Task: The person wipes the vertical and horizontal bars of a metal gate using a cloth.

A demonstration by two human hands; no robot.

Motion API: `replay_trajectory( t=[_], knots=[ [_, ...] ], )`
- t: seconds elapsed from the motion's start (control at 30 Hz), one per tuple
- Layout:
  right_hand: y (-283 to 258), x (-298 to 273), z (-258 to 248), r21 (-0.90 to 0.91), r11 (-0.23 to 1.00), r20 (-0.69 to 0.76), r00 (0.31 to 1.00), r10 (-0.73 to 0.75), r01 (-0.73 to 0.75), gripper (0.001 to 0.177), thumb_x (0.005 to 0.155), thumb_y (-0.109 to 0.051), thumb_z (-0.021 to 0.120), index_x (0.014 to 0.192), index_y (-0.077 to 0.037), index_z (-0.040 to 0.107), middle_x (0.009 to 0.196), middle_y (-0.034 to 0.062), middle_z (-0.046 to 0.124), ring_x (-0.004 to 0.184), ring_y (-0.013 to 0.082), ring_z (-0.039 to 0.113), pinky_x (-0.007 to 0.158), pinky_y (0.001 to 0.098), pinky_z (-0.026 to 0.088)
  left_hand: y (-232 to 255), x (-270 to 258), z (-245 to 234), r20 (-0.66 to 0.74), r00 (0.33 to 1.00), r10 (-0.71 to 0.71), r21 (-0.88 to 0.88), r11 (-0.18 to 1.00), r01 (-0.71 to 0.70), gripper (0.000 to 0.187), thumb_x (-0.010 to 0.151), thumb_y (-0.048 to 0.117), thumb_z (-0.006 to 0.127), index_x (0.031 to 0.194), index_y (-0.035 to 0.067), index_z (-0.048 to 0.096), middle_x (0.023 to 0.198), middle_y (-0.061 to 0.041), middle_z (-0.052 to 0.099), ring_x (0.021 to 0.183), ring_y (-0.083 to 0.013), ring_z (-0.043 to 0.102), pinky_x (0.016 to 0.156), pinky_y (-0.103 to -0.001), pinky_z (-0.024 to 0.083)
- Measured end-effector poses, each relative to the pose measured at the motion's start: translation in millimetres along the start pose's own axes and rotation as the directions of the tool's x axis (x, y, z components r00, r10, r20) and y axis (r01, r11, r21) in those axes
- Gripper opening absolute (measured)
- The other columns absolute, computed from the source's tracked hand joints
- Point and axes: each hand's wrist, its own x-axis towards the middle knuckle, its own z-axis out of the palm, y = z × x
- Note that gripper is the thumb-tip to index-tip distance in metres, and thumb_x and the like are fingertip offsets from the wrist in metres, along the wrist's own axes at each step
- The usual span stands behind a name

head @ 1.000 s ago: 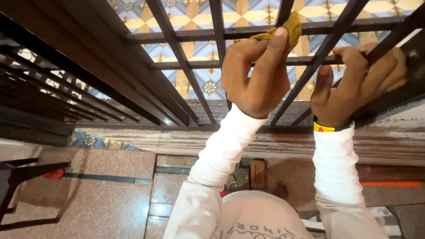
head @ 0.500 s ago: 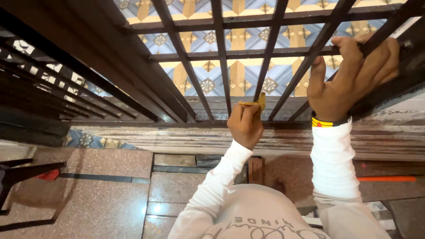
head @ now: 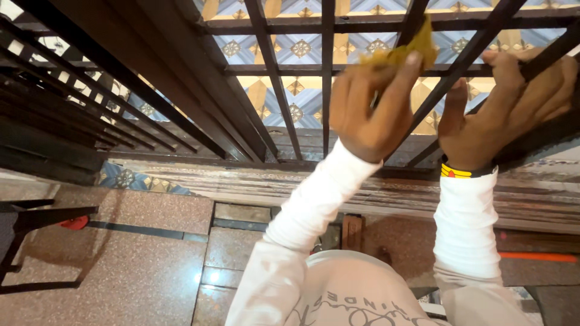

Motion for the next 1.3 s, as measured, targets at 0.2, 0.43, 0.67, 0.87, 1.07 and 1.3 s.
replay_trajectory(
  t=[0.2, 0.43, 0.67, 0.87, 1.07, 1.3],
  knots=[
    [12, -5, 6, -0.016, 0.998, 0.002, 0.998, -0.059, 0.059, 0.043, 0.115, -0.048, 0.05, 0.134, -0.01, 0.062, 0.133, 0.0186, 0.054, 0.14, 0.0396, 0.041, 0.112, 0.0619, 0.031, -4, -78, -23, 0.14, 0.989, -0.052, 0.013, 0.999, 0.051, 0.028, 0.087, -0.005, 0.078, 0.113, 0.006, 0.074, 0.09, -0.004, 0.062, 0.09, -0.0238, 0.062, 0.078, -0.039, 0.047],
    [24, -11, 7, -0.052, 0.992, 0.092, 0.99, -0.107, 0.112, 0.041, 0.117, -0.046, 0.055, 0.135, -0.01, 0.061, 0.132, 0.0137, 0.057, 0.138, 0.0386, 0.042, 0.113, 0.0639, 0.028, -33, -47, -27, -0.146, 0.989, 0.003, -0.057, 0.998, -0.011, 0.019, 0.086, 0.002, 0.084, 0.099, 0.01, 0.072, 0.089, -0.002, 0.063, 0.082, -0.0147, 0.057, 0.067, -0.032, 0.045],
    [11, -9, 5, -0.001, 1.0, 0.063, 0.998, 0.011, -0.011, 0.042, 0.116, -0.048, 0.053, 0.133, -0.012, 0.065, 0.148, 0.0257, 0.049, 0.145, 0.0435, 0.037, 0.117, 0.066, 0.023, -53, 28, -39, -0.103, 0.994, -0.036, -0.118, 0.993, 0.023, 0.037, 0.097, 0.0, 0.081, 0.128, 0.015, 0.067, 0.111, -0.002, 0.064, 0.097, -0.012, 0.066, 0.077, -0.025, 0.059],
    [3, -7, -7, 0.095, 0.995, 0.086, 0.996, 0.029, -0.037, 0.046, 0.117, -0.05, 0.057, 0.137, -0.008, 0.062, 0.15, 0.0297, 0.042, 0.146, 0.0473, 0.034, 0.12, 0.0682, 0.02, -65, -22, -33, -0.036, 0.991, 0.132, 0.002, 0.991, -0.132, 0.041, 0.092, -0.01, 0.079, 0.128, 0.005, 0.066, 0.111, -0.007, 0.061, 0.094, -0.0201, 0.064, 0.076, -0.033, 0.054],
    [5, -9, -1, 0.013, 0.999, 0.041, 0.998, -0.042, 0.042, 0.046, 0.113, -0.045, 0.055, 0.143, -0.011, 0.06, 0.148, 0.0256, 0.042, 0.139, 0.0412, 0.036, 0.114, 0.0607, 0.022, -55, -42, -46, -0.017, 1.0, 0.017, 0.008, 1.0, -0.017, 0.04, 0.09, -0.006, 0.084, 0.125, 0.005, 0.067, 0.112, -0.007, 0.062, 0.096, -0.0213, 0.062, 0.079, -0.034, 0.053],
    [1, -11, 3, 0.114, 0.993, 0.035, 0.999, 0.007, -0.011, 0.045, 0.111, -0.043, 0.06, 0.142, -0.01, 0.056, 0.134, 0.0149, 0.049, 0.129, 0.0325, 0.046, 0.108, 0.0509, 0.032, -55, 26, -41, -0.034, 0.998, -0.057, -0.119, 0.992, 0.052, 0.035, 0.103, -0.004, 0.08, 0.131, 0.013, 0.067, 0.132, -0.002, 0.061, 0.11, -0.0144, 0.065, 0.084, -0.023, 0.056]
  ],
)
